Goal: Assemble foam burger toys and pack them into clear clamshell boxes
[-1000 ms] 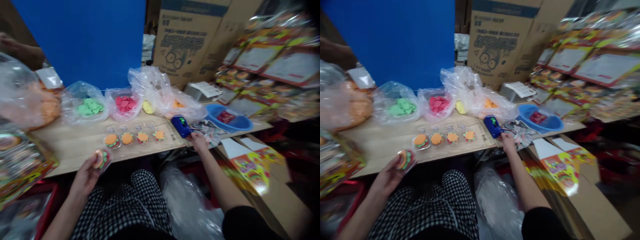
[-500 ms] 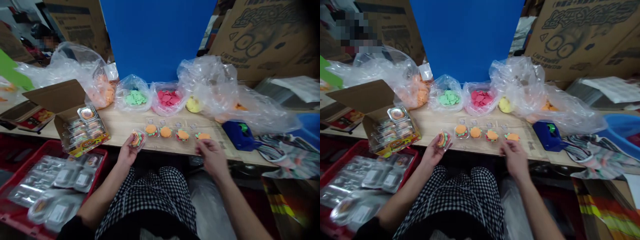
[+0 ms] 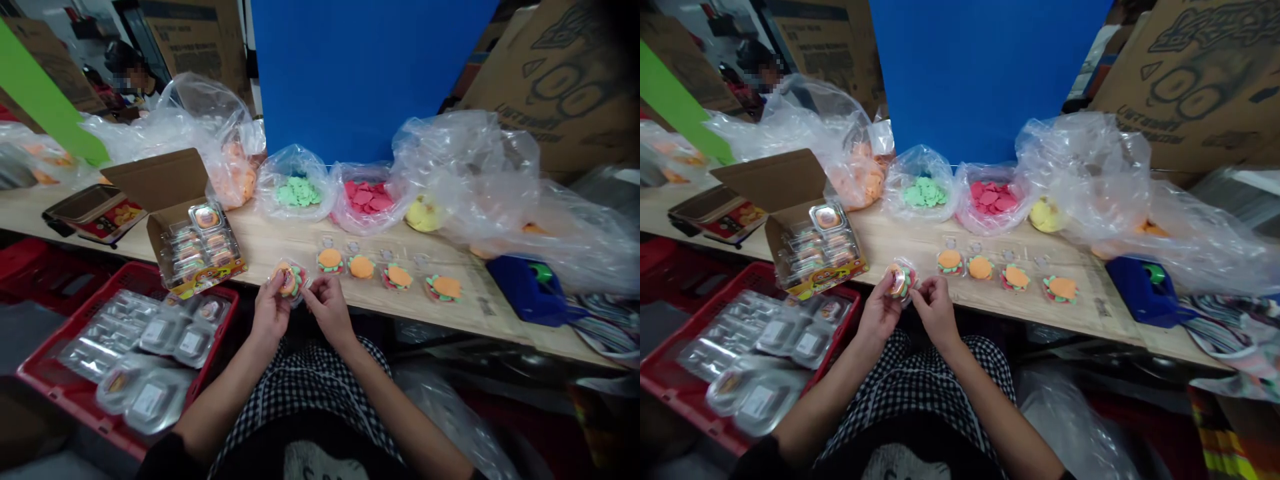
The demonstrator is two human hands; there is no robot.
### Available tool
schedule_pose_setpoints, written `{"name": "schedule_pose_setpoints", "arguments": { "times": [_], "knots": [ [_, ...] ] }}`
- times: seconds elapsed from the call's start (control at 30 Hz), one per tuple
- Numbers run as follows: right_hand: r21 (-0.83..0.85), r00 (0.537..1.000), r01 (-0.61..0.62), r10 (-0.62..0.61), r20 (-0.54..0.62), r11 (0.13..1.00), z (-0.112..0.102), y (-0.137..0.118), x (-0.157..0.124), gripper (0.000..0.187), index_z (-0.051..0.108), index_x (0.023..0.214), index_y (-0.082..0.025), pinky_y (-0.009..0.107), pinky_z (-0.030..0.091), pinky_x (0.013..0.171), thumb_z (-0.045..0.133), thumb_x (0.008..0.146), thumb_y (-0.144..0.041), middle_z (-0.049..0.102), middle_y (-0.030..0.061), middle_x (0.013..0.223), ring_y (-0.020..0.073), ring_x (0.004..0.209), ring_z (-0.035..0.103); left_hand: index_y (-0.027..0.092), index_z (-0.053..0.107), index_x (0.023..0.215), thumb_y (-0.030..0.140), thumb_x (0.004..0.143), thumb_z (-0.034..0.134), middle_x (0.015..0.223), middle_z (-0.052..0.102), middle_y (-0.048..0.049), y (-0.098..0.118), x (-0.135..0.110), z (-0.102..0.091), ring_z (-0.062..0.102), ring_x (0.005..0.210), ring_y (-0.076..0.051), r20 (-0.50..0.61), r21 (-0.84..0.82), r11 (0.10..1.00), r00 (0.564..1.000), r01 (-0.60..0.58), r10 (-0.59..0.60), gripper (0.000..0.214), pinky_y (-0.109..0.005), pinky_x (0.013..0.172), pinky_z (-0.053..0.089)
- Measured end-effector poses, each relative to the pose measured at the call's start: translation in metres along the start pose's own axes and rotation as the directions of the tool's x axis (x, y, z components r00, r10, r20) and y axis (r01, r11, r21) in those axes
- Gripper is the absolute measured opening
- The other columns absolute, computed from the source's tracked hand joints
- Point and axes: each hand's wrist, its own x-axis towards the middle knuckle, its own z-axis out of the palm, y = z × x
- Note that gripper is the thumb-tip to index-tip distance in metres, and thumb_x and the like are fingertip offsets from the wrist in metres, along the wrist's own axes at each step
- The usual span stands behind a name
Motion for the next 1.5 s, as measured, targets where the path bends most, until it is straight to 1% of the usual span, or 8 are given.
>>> {"name": "schedule_pose_setpoints", "arguments": {
  "times": [0.2,0.33,0.5,0.77,0.93,1.2,1.37,1.5],
  "knots": [
    [0.014,0.998,-0.063,0.063,0.007,0.998,0.011,0.008,0.003,0.032,0.037,0.089,-0.024,0.024,0.038,0.053,0.06,0.07,-0.036,0.046,-0.0036,0.073,0.0121,0.063,0.047,0.012,0.06,0.082,0.019,0.07,0.062,0.081,0.066,-0.0042,0.014,0.005,-0.016,0.062,0.074,-0.014,-0.055,-0.07,0.997,0.998,-0.012,0.008,0.014,-0.027,0.072,0.049],
    [-0.289,0.973,0.094,-0.149,-0.177,0.953,0.012,0.005,-0.004,0.015,0.042,0.083,-0.023,0.028,0.036,0.061,0.05,0.078,-0.035,0.043,-0.0015,0.074,0.014,0.068,0.043,0.014,0.06,0.084,0.017,0.069,0.063,0.084,0.066,-0.0033,0.028,0.011,-0.031,0.062,0.08,-0.014,-0.065,-0.079,0.99,0.991,-0.118,0.113,0.015,-0.031,0.081,0.047],
    [-0.483,0.971,0.231,-0.233,0.056,0.845,0.032,-0.004,-0.011,0.016,0.046,0.071,-0.023,0.029,0.033,0.061,0.046,0.082,-0.035,0.042,-0.0012,0.068,0.015,0.064,0.041,0.014,0.059,0.083,0.019,0.068,0.065,0.086,0.066,-0.0042,0.04,0.008,-0.036,0.061,0.082,-0.015,-0.052,-0.052,0.976,0.976,-0.213,0.21,0.017,-0.029,0.079,0.047],
    [-0.14,0.968,0.068,-0.032,0.248,0.988,0.067,0.0,0.001,0.024,0.05,0.076,-0.02,0.025,0.038,0.063,0.042,0.082,-0.041,0.051,-0.0013,0.07,0.0138,0.067,0.046,0.014,0.057,0.078,0.02,0.064,0.069,0.079,0.065,-0.0027,0.052,-0.007,-0.039,0.061,0.071,-0.012,-0.036,-0.044,0.987,0.987,-0.157,0.156,0.02,-0.023,0.067,0.048],
    [-0.163,0.938,0.064,-0.004,0.347,0.985,0.081,-0.001,0.006,0.03,0.05,0.071,-0.019,0.024,0.036,0.056,0.037,0.084,-0.042,0.046,-0.0018,0.062,0.0123,0.06,0.044,0.016,0.053,0.08,0.019,0.061,0.07,0.078,0.063,-0.0007,0.089,-0.001,-0.045,0.059,0.067,-0.011,0.025,0.133,0.957,0.966,-0.259,0.258,0.026,-0.024,0.065,0.048],
    [-0.295,0.907,0.096,0.038,0.42,0.951,0.072,0.011,0.008,0.023,0.054,0.084,-0.019,0.025,0.039,0.064,0.04,0.084,-0.037,0.052,0.0006,0.074,0.0135,0.069,0.048,0.016,0.048,0.085,0.022,0.05,0.074,0.082,0.06,0.0011,0.179,0.062,-0.064,0.058,0.074,-0.013,0.236,0.632,0.56,0.822,-0.535,0.519,0.044,-0.026,0.07,0.045],
    [-0.324,0.91,0.117,0.029,0.414,0.939,0.058,0.016,0.007,0.019,0.055,0.084,-0.018,0.026,0.04,0.068,0.042,0.082,-0.032,0.055,0.0018,0.078,0.0145,0.074,0.05,0.016,0.046,0.087,0.033,0.057,0.069,0.083,0.058,-0.0022,0.181,0.084,-0.085,0.056,0.077,-0.017,0.295,0.82,0.339,0.848,-0.461,0.44,0.041,-0.032,0.071,0.044],
    [-0.344,0.92,0.109,0.037,0.391,0.933,0.051,0.019,0.007,0.019,0.055,0.083,-0.019,0.026,0.04,0.068,0.042,0.082,-0.032,0.056,0.0017,0.077,0.0146,0.073,0.051,0.015,0.05,0.089,0.043,0.061,0.063,0.092,0.056,-0.0077,0.179,0.087,-0.09,0.052,0.09,-0.024,0.324,0.943,-0.097,0.806,-0.32,0.496,0.041,-0.04,0.08,0.04]
  ]
}}
